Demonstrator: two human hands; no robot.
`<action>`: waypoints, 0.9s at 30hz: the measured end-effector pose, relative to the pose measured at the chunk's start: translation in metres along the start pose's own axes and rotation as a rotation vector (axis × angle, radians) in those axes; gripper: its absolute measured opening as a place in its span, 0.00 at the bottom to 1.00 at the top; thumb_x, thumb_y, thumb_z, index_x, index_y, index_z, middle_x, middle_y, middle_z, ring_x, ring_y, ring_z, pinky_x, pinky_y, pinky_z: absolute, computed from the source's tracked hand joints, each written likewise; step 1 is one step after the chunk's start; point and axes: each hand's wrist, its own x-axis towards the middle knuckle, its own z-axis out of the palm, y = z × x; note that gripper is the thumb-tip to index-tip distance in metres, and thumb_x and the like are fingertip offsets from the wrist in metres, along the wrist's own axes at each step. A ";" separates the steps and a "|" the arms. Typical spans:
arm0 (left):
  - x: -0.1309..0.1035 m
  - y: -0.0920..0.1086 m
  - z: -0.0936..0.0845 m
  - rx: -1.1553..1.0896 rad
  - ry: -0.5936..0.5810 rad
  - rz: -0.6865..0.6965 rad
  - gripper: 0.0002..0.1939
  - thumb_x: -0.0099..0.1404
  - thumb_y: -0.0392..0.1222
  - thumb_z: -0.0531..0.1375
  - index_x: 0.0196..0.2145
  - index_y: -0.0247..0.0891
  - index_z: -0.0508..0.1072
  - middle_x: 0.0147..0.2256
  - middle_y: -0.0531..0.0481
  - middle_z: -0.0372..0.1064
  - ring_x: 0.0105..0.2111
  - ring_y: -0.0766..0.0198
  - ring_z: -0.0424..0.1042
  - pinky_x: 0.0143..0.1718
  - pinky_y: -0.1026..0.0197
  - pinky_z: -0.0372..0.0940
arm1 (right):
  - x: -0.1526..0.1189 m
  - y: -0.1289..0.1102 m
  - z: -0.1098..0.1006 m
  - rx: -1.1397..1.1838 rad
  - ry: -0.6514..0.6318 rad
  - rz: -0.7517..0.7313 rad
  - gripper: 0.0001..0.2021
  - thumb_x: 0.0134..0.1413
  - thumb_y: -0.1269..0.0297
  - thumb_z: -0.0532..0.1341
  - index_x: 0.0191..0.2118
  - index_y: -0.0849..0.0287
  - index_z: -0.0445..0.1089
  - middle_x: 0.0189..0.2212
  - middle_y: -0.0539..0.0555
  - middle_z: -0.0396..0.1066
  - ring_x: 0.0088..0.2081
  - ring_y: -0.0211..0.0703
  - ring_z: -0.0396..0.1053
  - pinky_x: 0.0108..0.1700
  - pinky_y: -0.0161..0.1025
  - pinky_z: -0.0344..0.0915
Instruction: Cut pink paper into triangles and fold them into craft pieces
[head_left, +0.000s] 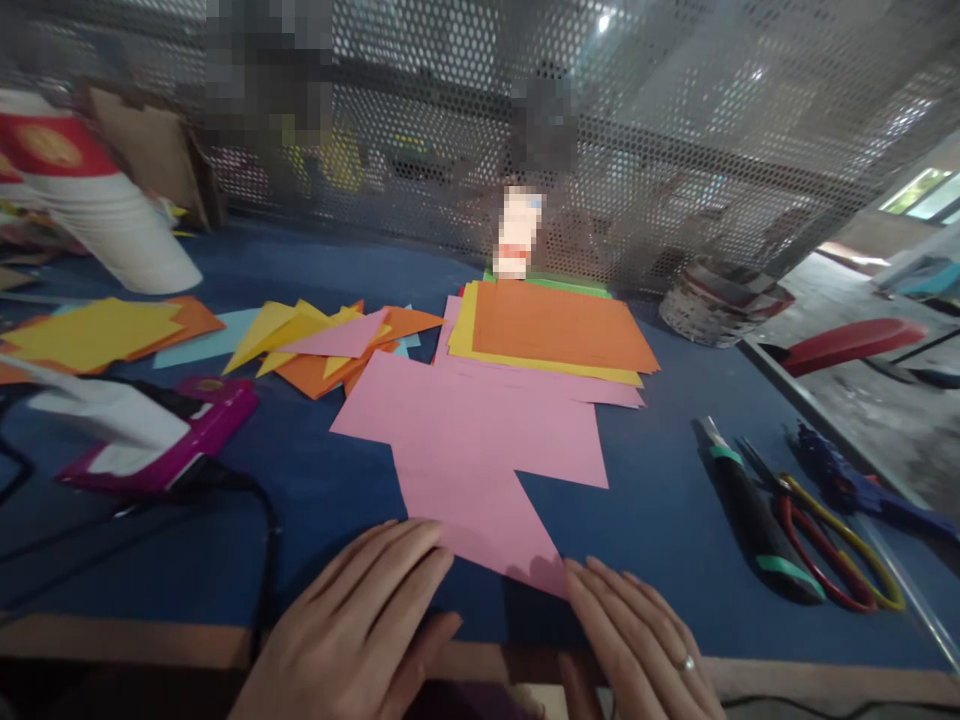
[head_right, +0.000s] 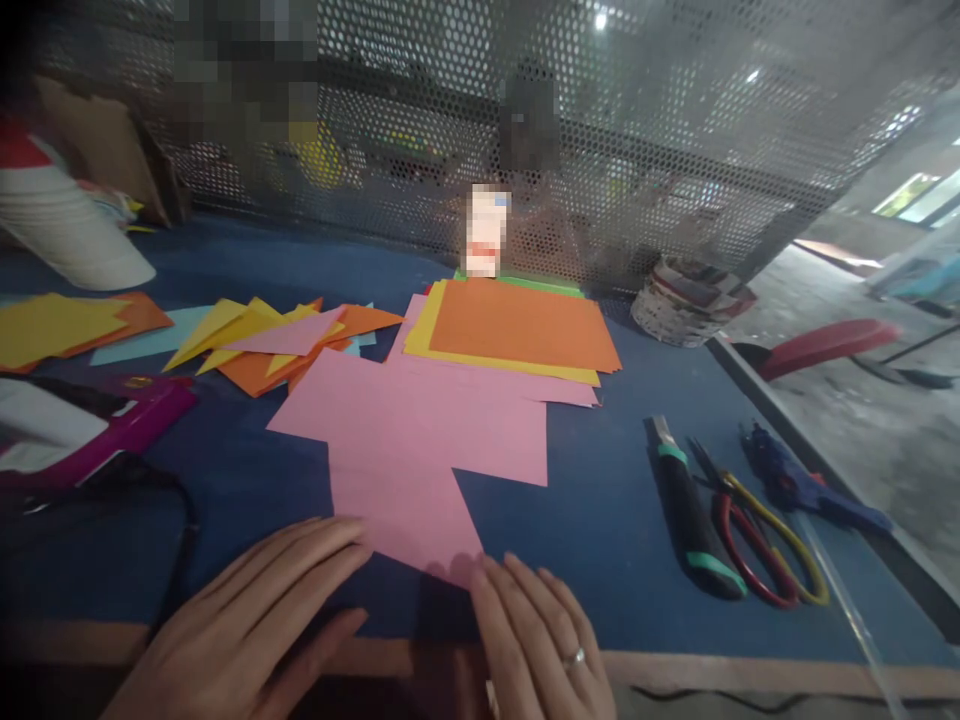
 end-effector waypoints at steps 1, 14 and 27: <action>0.000 -0.001 0.000 -0.002 0.004 -0.004 0.14 0.67 0.38 0.55 0.47 0.32 0.72 0.47 0.44 0.72 0.48 0.59 0.70 0.50 0.57 0.66 | 0.002 0.000 0.002 -0.018 -0.001 0.029 0.19 0.55 0.73 0.58 0.53 0.68 0.67 0.46 0.57 0.75 0.49 0.47 0.72 0.49 0.43 0.69; -0.001 -0.028 -0.010 0.005 0.027 -0.167 0.16 0.68 0.43 0.55 0.52 0.37 0.68 0.50 0.46 0.68 0.50 0.58 0.68 0.51 0.55 0.65 | 0.063 -0.012 0.013 0.115 -0.135 -0.002 0.15 0.64 0.68 0.50 0.49 0.63 0.70 0.43 0.56 0.75 0.42 0.45 0.72 0.42 0.39 0.71; -0.005 -0.038 -0.013 -0.090 0.005 -0.263 0.19 0.68 0.44 0.55 0.56 0.43 0.62 0.54 0.49 0.64 0.54 0.60 0.64 0.55 0.55 0.62 | 0.086 -0.020 0.007 -0.100 -0.265 -0.200 0.19 0.53 0.80 0.52 0.50 0.72 0.68 0.34 0.61 0.76 0.31 0.47 0.75 0.26 0.38 0.73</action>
